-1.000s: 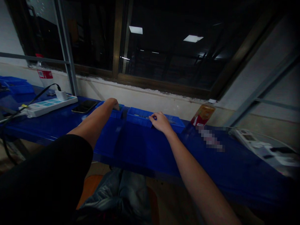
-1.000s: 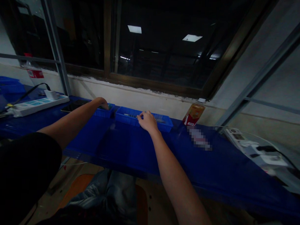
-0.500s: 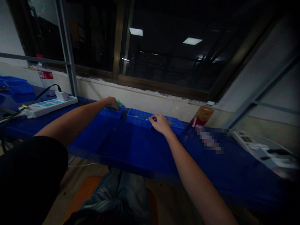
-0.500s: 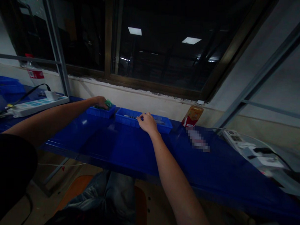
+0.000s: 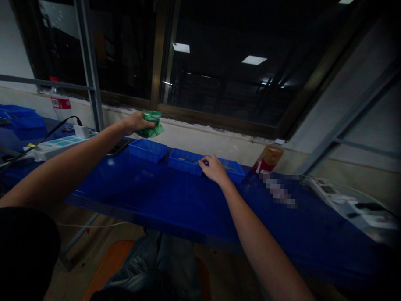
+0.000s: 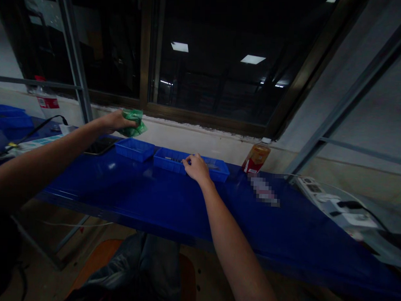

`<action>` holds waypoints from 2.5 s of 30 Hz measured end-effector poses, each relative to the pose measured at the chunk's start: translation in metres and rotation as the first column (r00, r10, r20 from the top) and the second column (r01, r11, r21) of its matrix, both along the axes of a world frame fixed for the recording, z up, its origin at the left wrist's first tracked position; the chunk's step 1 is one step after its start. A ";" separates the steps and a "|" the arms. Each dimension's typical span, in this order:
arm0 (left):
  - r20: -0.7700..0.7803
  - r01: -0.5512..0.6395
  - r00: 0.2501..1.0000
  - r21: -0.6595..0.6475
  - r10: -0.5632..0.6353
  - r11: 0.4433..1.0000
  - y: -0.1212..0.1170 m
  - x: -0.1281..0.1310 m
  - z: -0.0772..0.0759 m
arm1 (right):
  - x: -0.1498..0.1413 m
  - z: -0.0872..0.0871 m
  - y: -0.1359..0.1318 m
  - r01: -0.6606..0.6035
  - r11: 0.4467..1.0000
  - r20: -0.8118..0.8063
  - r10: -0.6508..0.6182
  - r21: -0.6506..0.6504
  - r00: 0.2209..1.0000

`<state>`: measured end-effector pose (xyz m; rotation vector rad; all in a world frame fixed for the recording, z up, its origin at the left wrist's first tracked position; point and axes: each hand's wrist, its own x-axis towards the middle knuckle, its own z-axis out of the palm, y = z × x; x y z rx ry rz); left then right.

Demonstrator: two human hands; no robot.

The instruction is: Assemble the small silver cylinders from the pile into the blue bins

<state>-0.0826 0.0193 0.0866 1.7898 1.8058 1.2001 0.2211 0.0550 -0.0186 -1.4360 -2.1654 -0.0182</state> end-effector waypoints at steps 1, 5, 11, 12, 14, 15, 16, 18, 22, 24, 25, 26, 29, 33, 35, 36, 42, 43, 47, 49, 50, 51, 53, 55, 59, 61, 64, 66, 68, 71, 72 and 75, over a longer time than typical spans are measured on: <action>-0.059 0.076 0.995 0.020 -0.074 0.997 -0.013 0.005 -0.001 | 0.000 0.000 0.000 -0.001 1.000 0.000 0.001 0.001 1.000; -0.414 0.226 0.903 0.227 -0.116 0.947 -0.057 0.027 -0.029 | 0.001 0.000 0.001 -0.002 1.000 0.000 0.002 0.019 1.000; -0.564 0.230 0.826 0.355 0.012 0.906 -0.065 0.043 -0.113 | 0.002 -0.001 0.001 -0.013 1.000 -0.006 0.013 0.015 1.000; -0.557 0.233 0.830 0.330 -0.010 0.915 -0.063 0.043 -0.123 | 0.002 -0.001 0.002 -0.013 1.000 -0.006 0.013 0.017 1.000; -0.523 0.228 0.851 0.310 -0.035 0.923 -0.062 0.045 -0.134 | 0.002 -0.002 0.002 -0.010 1.000 -0.004 0.010 0.022 1.000; -0.519 0.235 0.853 0.296 -0.051 0.926 -0.063 0.046 -0.136 | 0.002 -0.002 0.002 -0.010 1.000 -0.002 0.010 0.024 1.000; -0.526 0.249 0.848 0.276 -0.071 0.928 -0.066 0.047 -0.137 | 0.002 -0.003 0.003 -0.008 1.000 0.000 0.008 0.023 1.000; -0.566 0.292 0.814 0.201 -0.132 0.935 -0.073 0.049 -0.136 | 0.001 -0.002 0.002 -0.005 1.000 0.004 0.005 0.022 1.000; -0.583 0.259 0.783 -0.012 -0.217 0.966 -0.083 0.051 -0.131 | 0.000 -0.001 0.000 -0.001 1.000 0.009 0.001 0.017 1.000; -0.565 0.215 0.795 -0.075 -0.219 0.974 -0.085 0.052 -0.128 | 0.000 -0.001 -0.001 -0.001 1.000 0.006 0.001 0.015 1.000; -0.558 0.199 0.802 -0.090 -0.215 0.976 -0.085 0.052 -0.127 | -0.001 -0.001 -0.001 -0.002 1.000 0.004 0.002 0.015 1.000; -0.550 0.187 0.809 -0.099 -0.210 0.977 -0.085 0.051 -0.126 | -0.001 -0.001 -0.002 -0.004 1.000 0.001 0.004 0.014 1.000; -0.530 0.150 0.823 -0.144 -0.204 0.978 -0.084 0.049 -0.122 | 0.000 0.000 -0.002 -0.006 1.000 -0.011 0.006 0.006 1.000; -0.512 0.081 0.846 -0.145 -0.145 0.986 -0.085 0.044 -0.116 | 0.003 0.003 -0.006 -0.035 0.999 0.024 0.035 -0.013 0.999; -0.509 0.051 0.857 -0.071 -0.080 0.996 -0.086 0.044 -0.115 | 0.003 0.003 -0.008 -0.032 0.999 0.095 0.034 -0.021 0.995; -0.511 0.054 0.857 -0.037 -0.065 0.998 -0.086 0.045 -0.115 | 0.003 0.002 -0.008 -0.018 1.000 0.137 0.020 -0.017 0.990; -0.579 0.281 0.761 -0.112 -0.292 0.953 -0.079 0.061 -0.124 | -0.004 -0.007 -0.011 -0.014 0.994 0.347 -0.024 0.107 0.937; -0.581 0.288 0.753 -0.130 -0.309 0.949 -0.077 0.063 -0.125 | -0.005 -0.007 -0.011 -0.024 0.992 0.372 -0.023 0.123 0.928; -0.522 0.264 0.817 -0.036 -0.244 0.964 -0.060 0.070 -0.113 | -0.008 -0.005 -0.016 -0.069 0.987 0.411 0.004 0.143 0.912; -0.457 0.245 0.871 0.088 -0.179 0.966 -0.046 0.074 -0.104 | -0.009 -0.004 -0.017 -0.088 0.987 0.396 0.026 0.138 0.918; -0.410 0.227 0.900 0.148 -0.149 0.963 -0.039 0.077 -0.100 | -0.009 -0.004 -0.018 -0.091 0.986 0.383 0.030 0.143 0.923; -0.358 0.204 0.925 0.182 -0.128 0.962 -0.030 0.080 -0.098 | -0.009 -0.004 -0.019 -0.092 0.984 0.369 0.031 0.150 0.929; -0.247 0.137 0.965 0.180 -0.091 0.974 -0.014 0.087 -0.096 | -0.010 -0.004 -0.020 -0.086 0.981 0.338 0.023 0.173 0.941; -0.182 0.091 0.981 0.102 -0.071 0.991 0.002 0.094 -0.098 | -0.012 -0.004 -0.021 -0.085 0.976 0.310 0.019 0.200 0.951; -0.131 0.049 0.989 -0.100 -0.062 0.994 0.030 0.103 -0.102 | -0.017 -0.004 -0.021 -0.123 0.966 0.345 0.039 0.226 0.938; -0.102 -0.024 0.995 -0.143 0.010 0.989 0.040 0.106 -0.104 | -0.020 -0.006 -0.020 -0.131 0.966 0.404 0.030 0.223 0.914; -0.059 -0.103 0.994 -0.163 0.094 0.981 0.049 0.106 -0.109 | -0.023 -0.009 -0.020 -0.143 0.962 0.479 0.014 0.234 0.878; -0.053 -0.121 0.992 -0.146 0.114 0.982 0.050 0.105 -0.112 | -0.025 -0.010 -0.022 -0.152 0.959 0.499 0.014 0.238 0.866; -0.055 -0.143 0.989 -0.122 0.137 0.982 0.049 0.103 -0.113 | -0.026 -0.010 -0.023 -0.162 0.958 0.498 0.025 0.235 0.867; -0.071 -0.189 0.980 -0.052 0.186 0.981 0.043 0.101 -0.109 | -0.025 -0.008 -0.024 -0.195 0.954 0.437 0.080 0.226 0.896; -0.074 -0.202 0.977 -0.010 0.201 0.979 0.040 0.101 -0.106 | -0.024 -0.007 -0.023 -0.208 0.951 0.392 0.106 0.228 0.914; -0.060 -0.213 0.973 0.153 0.225 0.965 0.034 0.102 -0.096 | -0.020 -0.004 -0.020 -0.217 0.941 0.191 0.171 0.259 0.967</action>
